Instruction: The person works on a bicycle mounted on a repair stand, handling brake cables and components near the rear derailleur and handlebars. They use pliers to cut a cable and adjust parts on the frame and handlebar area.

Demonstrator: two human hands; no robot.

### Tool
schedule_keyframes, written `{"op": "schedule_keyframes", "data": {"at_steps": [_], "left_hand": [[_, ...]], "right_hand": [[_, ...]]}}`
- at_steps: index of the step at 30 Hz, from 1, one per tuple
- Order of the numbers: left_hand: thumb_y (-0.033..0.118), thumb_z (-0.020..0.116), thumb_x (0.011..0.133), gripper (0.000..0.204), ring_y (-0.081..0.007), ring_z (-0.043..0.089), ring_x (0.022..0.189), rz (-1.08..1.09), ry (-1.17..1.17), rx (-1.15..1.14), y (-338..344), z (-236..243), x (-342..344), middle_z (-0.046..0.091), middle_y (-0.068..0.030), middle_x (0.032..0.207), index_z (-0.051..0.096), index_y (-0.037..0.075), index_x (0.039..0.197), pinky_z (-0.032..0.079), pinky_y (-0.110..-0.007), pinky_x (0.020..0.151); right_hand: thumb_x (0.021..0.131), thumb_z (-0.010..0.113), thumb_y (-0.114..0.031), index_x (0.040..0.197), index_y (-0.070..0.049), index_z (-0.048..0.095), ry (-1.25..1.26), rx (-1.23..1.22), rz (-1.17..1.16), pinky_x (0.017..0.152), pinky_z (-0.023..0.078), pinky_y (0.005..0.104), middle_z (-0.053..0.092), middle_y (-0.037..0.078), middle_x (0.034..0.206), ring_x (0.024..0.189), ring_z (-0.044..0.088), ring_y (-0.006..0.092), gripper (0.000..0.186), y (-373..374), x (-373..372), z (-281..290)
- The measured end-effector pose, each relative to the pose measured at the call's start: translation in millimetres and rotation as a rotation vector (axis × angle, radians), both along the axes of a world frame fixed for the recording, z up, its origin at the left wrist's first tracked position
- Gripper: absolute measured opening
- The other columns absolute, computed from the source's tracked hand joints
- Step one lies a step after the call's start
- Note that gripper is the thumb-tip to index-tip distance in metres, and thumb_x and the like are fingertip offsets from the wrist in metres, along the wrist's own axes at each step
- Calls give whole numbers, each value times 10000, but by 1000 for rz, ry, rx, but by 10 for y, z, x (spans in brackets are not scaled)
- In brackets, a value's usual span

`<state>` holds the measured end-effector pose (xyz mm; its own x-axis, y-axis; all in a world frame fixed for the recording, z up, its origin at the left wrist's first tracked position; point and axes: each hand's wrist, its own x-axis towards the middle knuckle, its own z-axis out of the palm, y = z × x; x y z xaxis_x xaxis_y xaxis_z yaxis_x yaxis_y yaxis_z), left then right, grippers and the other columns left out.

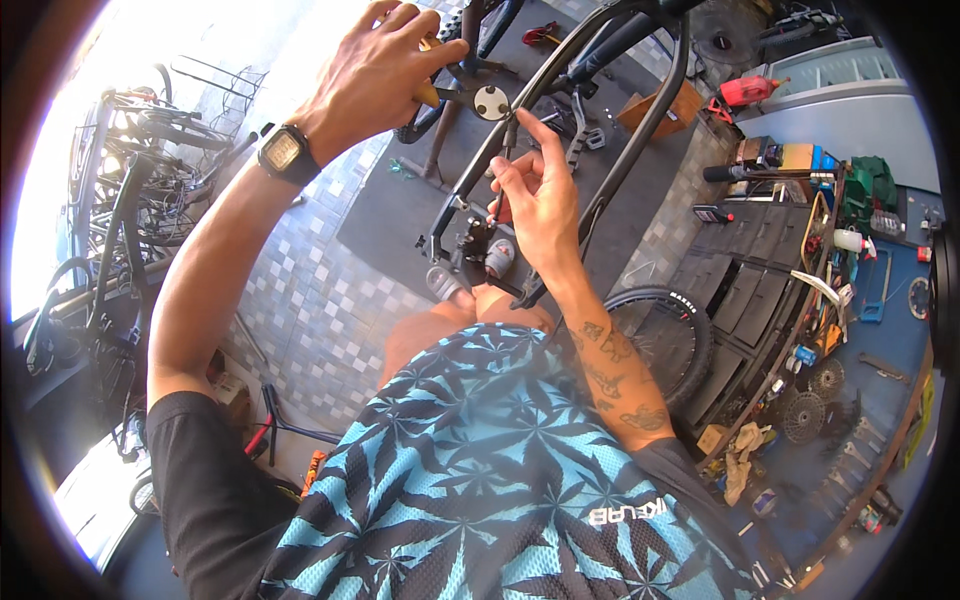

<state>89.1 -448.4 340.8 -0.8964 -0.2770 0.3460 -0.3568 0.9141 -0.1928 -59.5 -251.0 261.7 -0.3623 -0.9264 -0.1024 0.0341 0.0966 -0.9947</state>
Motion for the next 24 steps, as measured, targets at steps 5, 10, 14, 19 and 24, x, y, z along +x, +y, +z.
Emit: {"op": "schedule_keyframes", "data": {"at_steps": [5,10,14,19,24], "left_hand": [[83,862,757,552,-226,617,1161,24,-45,17,36,12,-34,650,-30,1148,740,261,1265,486,-409,1122],[107,856,769,518,-234,597,1173,-37,-55,-63,23,100,-86,642,-23,1166,742,255,1252,512,-398,1052],[154,826,825,297,-197,663,988,10,-196,-37,-17,181,-121,685,8,1005,763,228,1106,535,-376,926],[278,748,929,151,-200,658,748,-39,-33,-61,-364,394,-166,679,-4,800,749,163,1027,526,-362,783],[141,756,770,229,-350,597,957,-29,160,157,-836,339,-627,600,-132,950,707,114,993,472,-495,878]], "right_hand": [[1015,699,-65,1573,-72,404,-66,5,-35,558,575,251,661,35,826,662,661,89,631,-5,36,-6],[1014,696,-54,1561,-49,409,-76,6,-6,531,571,260,664,44,818,644,673,102,618,-13,17,-1],[1015,691,-49,1554,-37,412,-90,8,4,530,569,259,661,44,812,645,672,101,608,-3,-12,-12],[1013,691,-46,1544,-29,427,-107,17,-8,537,572,268,652,41,814,646,671,102,594,41,-38,39],[1036,686,-95,1554,34,435,-302,42,-52,566,566,254,593,29,846,665,638,85,590,133,39,296]]}}
